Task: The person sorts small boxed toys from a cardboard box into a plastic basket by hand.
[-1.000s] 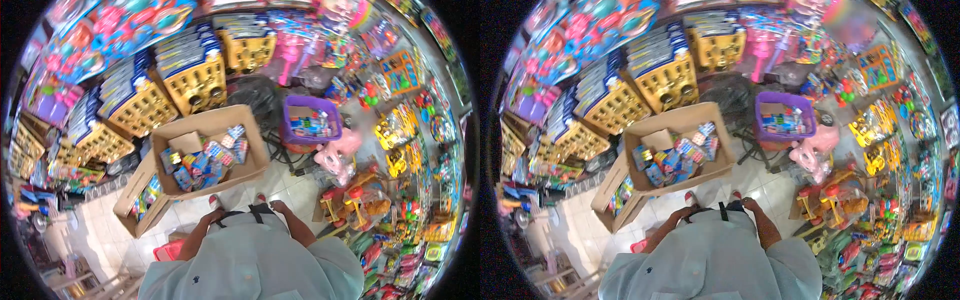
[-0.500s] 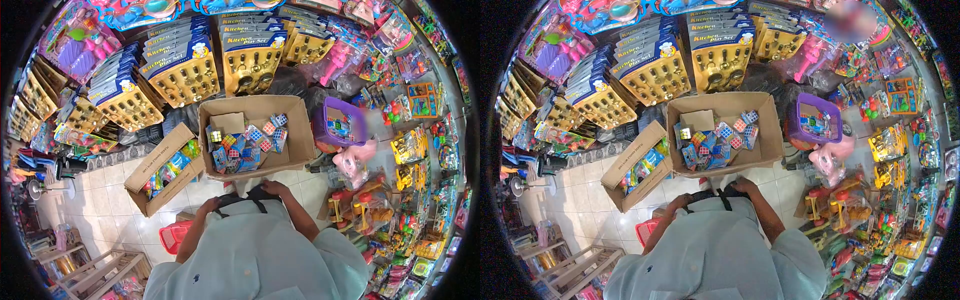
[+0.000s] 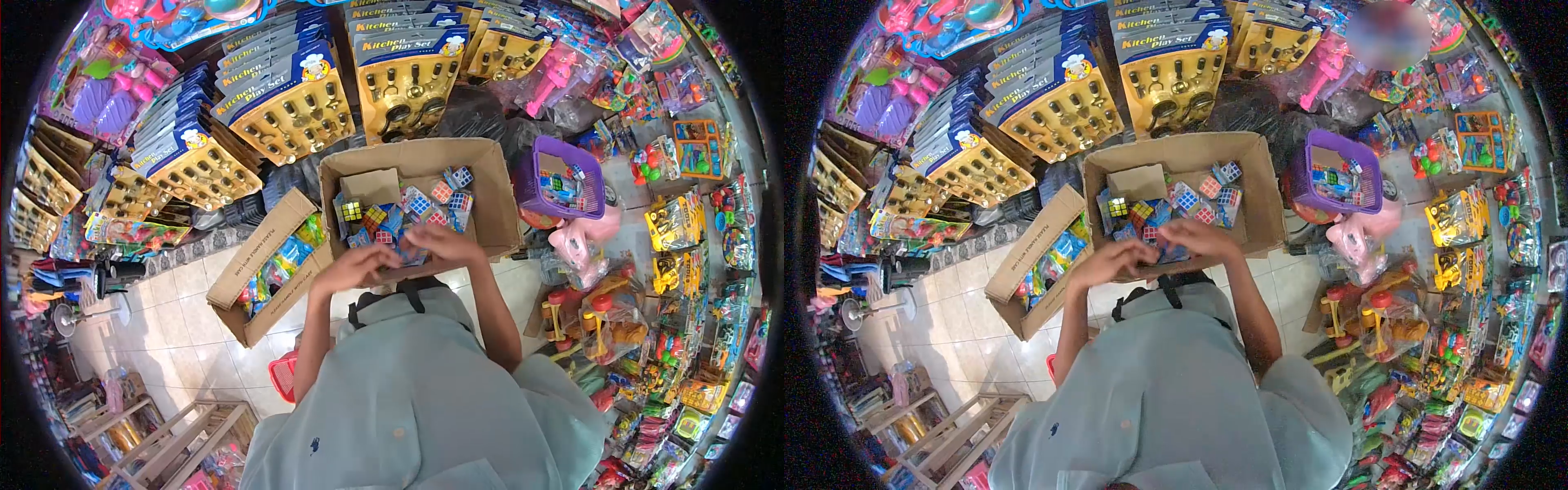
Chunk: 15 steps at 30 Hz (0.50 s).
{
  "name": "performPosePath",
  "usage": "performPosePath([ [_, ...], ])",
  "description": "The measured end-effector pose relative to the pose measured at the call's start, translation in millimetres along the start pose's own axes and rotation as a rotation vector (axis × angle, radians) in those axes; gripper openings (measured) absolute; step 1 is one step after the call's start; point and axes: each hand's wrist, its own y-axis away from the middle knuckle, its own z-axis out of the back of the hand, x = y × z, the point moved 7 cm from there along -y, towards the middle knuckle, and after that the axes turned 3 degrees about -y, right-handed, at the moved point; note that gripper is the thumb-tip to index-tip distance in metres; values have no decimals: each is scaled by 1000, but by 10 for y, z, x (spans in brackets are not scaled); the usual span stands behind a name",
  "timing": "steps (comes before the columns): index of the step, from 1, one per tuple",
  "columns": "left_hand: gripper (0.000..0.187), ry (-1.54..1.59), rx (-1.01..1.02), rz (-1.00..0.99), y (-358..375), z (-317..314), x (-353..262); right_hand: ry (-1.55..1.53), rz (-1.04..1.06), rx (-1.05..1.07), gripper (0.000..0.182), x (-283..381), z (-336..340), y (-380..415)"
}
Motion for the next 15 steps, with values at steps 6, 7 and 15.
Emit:
performPosePath([
  [6,27,-859,-31,153,-1003,671,1338,391,-56,-175,45,-854,540,-1257],
  [7,28,-1055,37,239,-1098,727,1657,644,-45,-142,45,-1083,553,-1445],
  [15,19,-1966,123,64,-998,565,2324,772,-374,-49,73,-2169,382,-1446],
])
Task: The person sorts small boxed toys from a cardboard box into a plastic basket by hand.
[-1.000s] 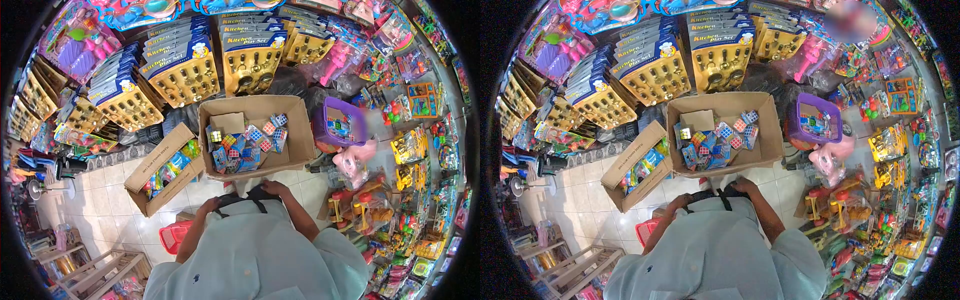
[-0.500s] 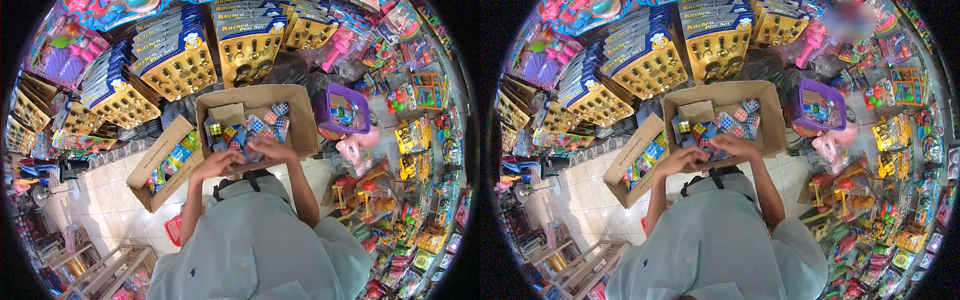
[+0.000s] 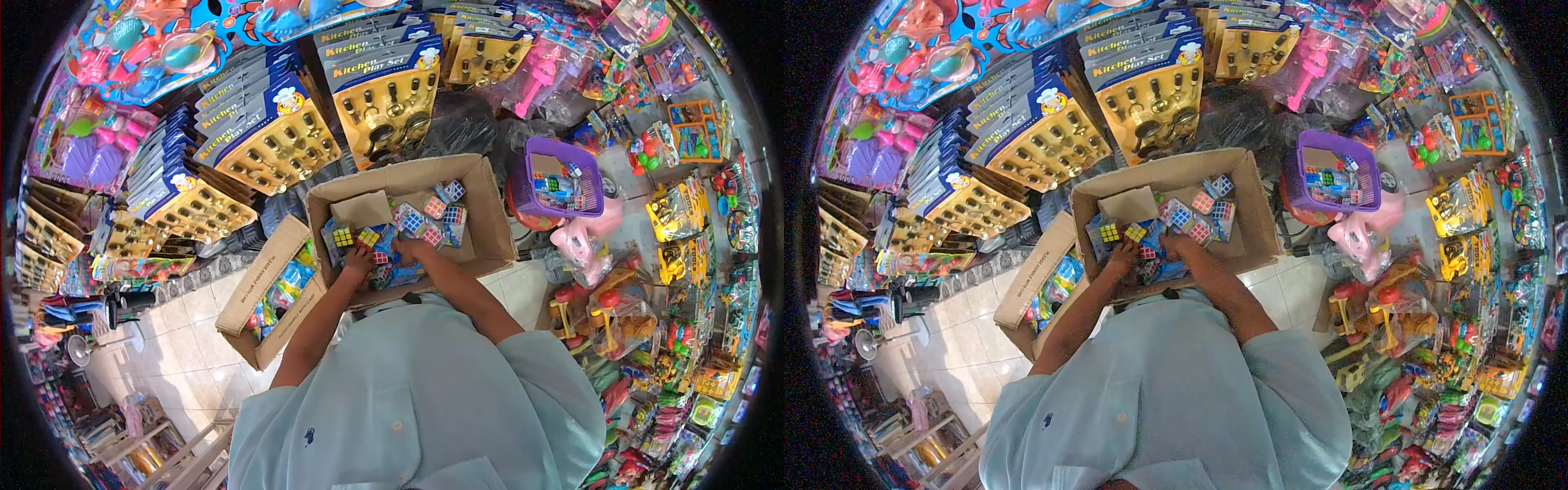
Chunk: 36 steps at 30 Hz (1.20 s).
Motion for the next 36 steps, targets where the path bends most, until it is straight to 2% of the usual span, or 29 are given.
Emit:
performPosePath([
  [1,19,4,-3,1,-53,60,2,160,72,65,82,137,126,143],
  [2,20,100,100,11,-81,95,24,165,73,68,82,193,214,233],
  [3,21,195,208,21,-63,116,34,223,83,66,80,261,267,309],
  [5,22,234,248,28,-66,240,77,279,97,54,79,335,288,275],
  [7,23,268,278,28,-101,264,106,309,90,157,67,342,194,191],
  [8,24,278,256,65,-118,297,134,309,86,150,67,328,194,162],
  [10,24,282,227,101,-102,377,188,332,39,235,50,314,196,172],
  [11,22,352,-56,169,-50,572,275,332,37,229,50,291,231,158],
  [12,20,419,-338,233,83,812,379,158,34,233,51,122,153,8],
  [13,20,415,-335,227,160,915,426,63,33,231,53,105,208,55],
  [14,17,550,-287,224,217,974,507,-31,32,230,56,87,264,99],
  [15,15,684,-235,219,303,1090,574,-20,20,142,49,263,625,454],
  [16,14,725,-375,199,483,1402,634,-11,3,53,42,384,915,766],
  [17,14,719,-371,179,577,1510,645,-27,-6,44,42,379,1004,942],
  [19,18,978,-522,286,762,1694,796,-286,-34,-184,38,206,1214,1231],
  [20,21,1036,-606,289,851,1832,817,-296,-52,-193,38,34,1150,1282],
  [21,21,1046,-606,267,854,1851,802,-446,40,-265,40,-140,1092,1292],
  [22,21,1213,-677,265,879,1826,829,-590,130,-338,42,-184,1101,1393],
  [23,20,1389,-745,267,903,1788,825,-586,105,-339,42,-253,997,1488],
  [24,19,1668,-680,277,840,1632,748,-946,128,-456,47,-235,992,1695],
  [25,20,1790,-660,304,907,1792,703,-1300,157,-578,53,-218,988,1885],
  [26,21,1804,-721,274,881,1783,656,-1431,167,-578,60,-148,933,2001],
  [28,21,1828,-783,224,813,1753,560,-1432,144,-599,60,-79,878,2154],
  [31,19,2083,-557,230,618,1768,269,-1410,75,-737,58,-66,765,2417],
  [32,20,2064,-628,147,588,1904,219,-1433,86,-753,58,-106,705,2463],
  [35,26,2061,-602,-24,576,2321,34,-1666,79,-766,59,-60,680,2747],
  [36,28,2151,-484,-33,544,2321,-59,-1668,85,-790,60,-97,671,2813],
])
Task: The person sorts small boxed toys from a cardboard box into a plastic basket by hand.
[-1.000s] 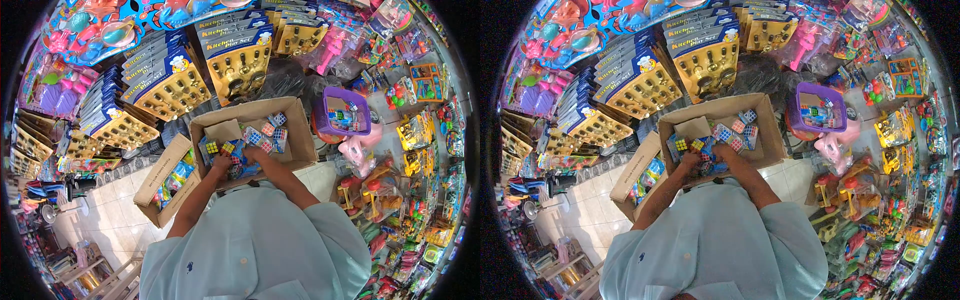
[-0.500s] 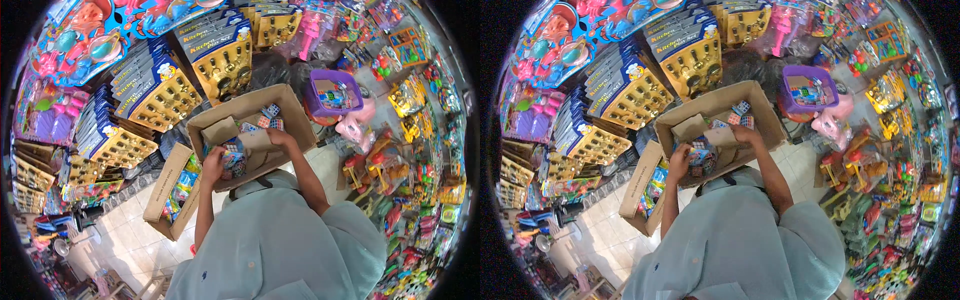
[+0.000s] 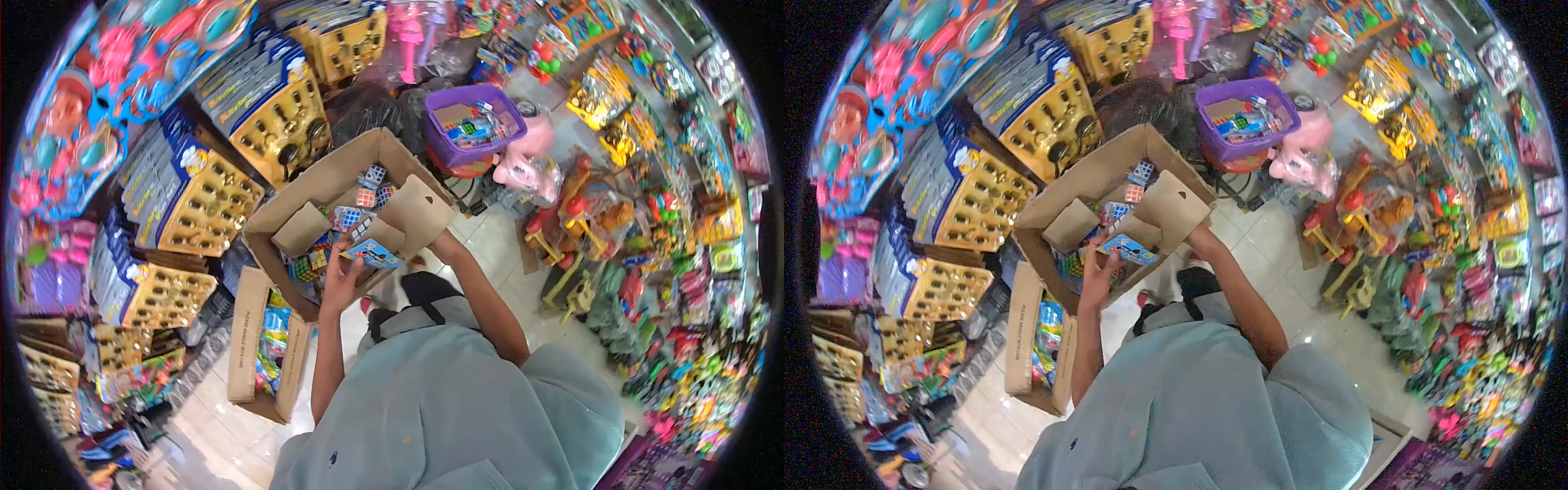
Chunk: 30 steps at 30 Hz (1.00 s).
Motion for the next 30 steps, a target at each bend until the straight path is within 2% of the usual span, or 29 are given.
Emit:
performPosePath([
  [1,31,69,36,95,1,-65,60,-6,19,-9,60,46,54,35],
  [3,33,-58,56,96,-25,-159,69,-96,86,58,61,132,142,86],
  [5,34,190,90,210,-76,-388,99,-88,132,118,63,184,278,78],
  [6,34,309,202,84,-165,-580,8,-39,130,93,59,248,359,93],
  [11,29,134,152,206,-386,-1170,343,-39,124,63,53,528,945,235],
  [13,29,125,180,352,-439,-1492,530,-39,101,68,54,647,1187,269],
  [17,31,185,174,380,-636,-2196,655,-44,92,58,54,868,1827,337],
  [19,35,153,269,359,-838,-2520,695,-41,117,22,54,1028,2181,362],
  [21,40,219,200,314,-1010,-2749,701,-100,122,-40,56,1150,2487,436],
  [24,42,283,163,348,-1259,-2932,818,-222,116,-147,59,1220,2877,588],
  [28,41,300,51,426,-1516,-2953,1034,-365,145,-298,64,953,3333,590],
  [30,43,305,-17,478,-1608,-2903,1124,-365,51,-353,65,806,3462,549],
])
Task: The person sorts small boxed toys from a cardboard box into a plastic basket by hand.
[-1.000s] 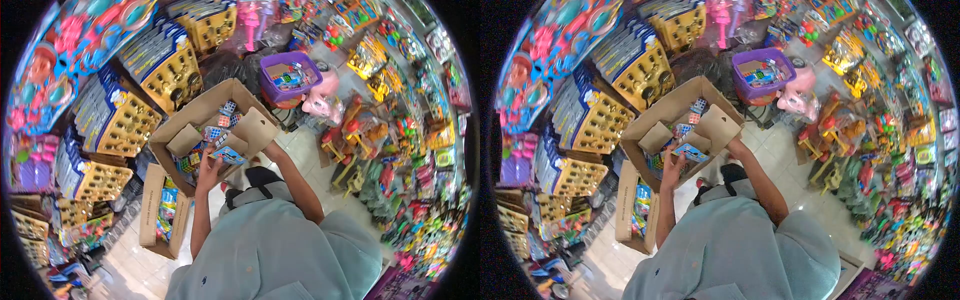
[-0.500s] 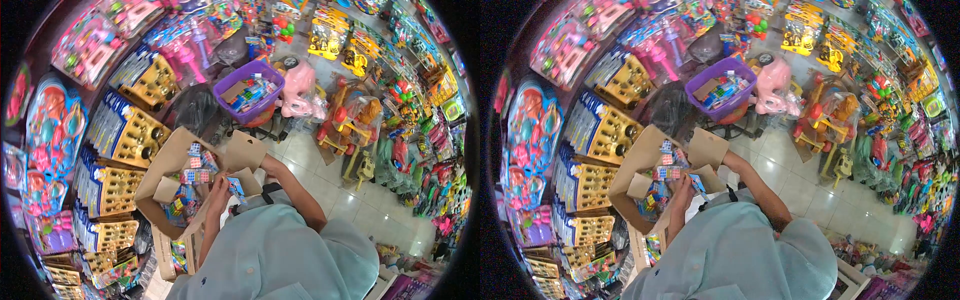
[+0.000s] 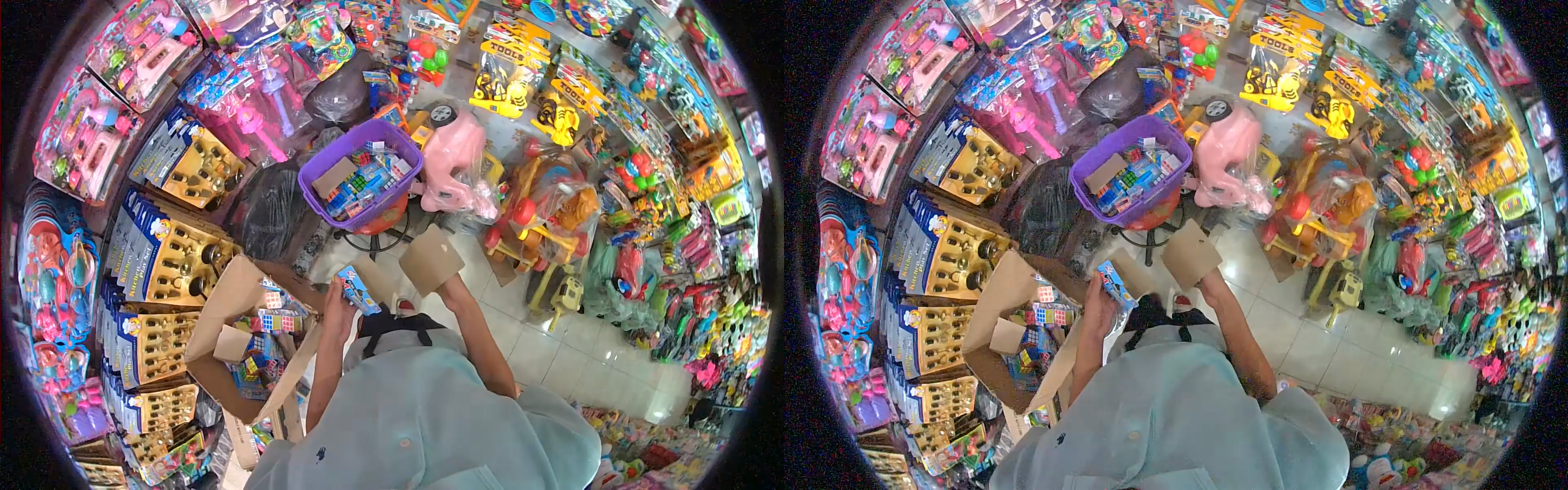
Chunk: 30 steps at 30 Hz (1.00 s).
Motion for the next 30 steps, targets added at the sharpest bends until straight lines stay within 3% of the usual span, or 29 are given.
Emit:
performPosePath([
  [4,50,96,-59,76,-294,90,96,-69,-57,-149,64,54,57,-146],
  [8,49,179,-98,213,-775,392,331,-79,-23,-97,63,145,26,-467],
  [12,50,127,-44,168,-1164,-29,-85,-56,54,-45,61,483,-64,-939],
  [19,49,113,-84,106,-2310,26,-514,171,-25,-150,50,1057,-258,-1987],
  [22,43,71,-133,17,-2866,339,-373,18,11,144,46,1134,-564,-2497],
  [23,43,103,-143,22,-2907,379,-347,47,-5,141,46,1087,-583,-2654],
  [25,40,98,-83,35,-3011,354,-385,-190,-202,182,47,890,-656,-2990],
  [29,38,87,-143,-9,-3009,522,-369,-176,-276,331,48,621,-825,-3505],
  [30,38,69,-133,-10,-2988,548,-363,-154,-374,264,48,574,-814,-3540],
])
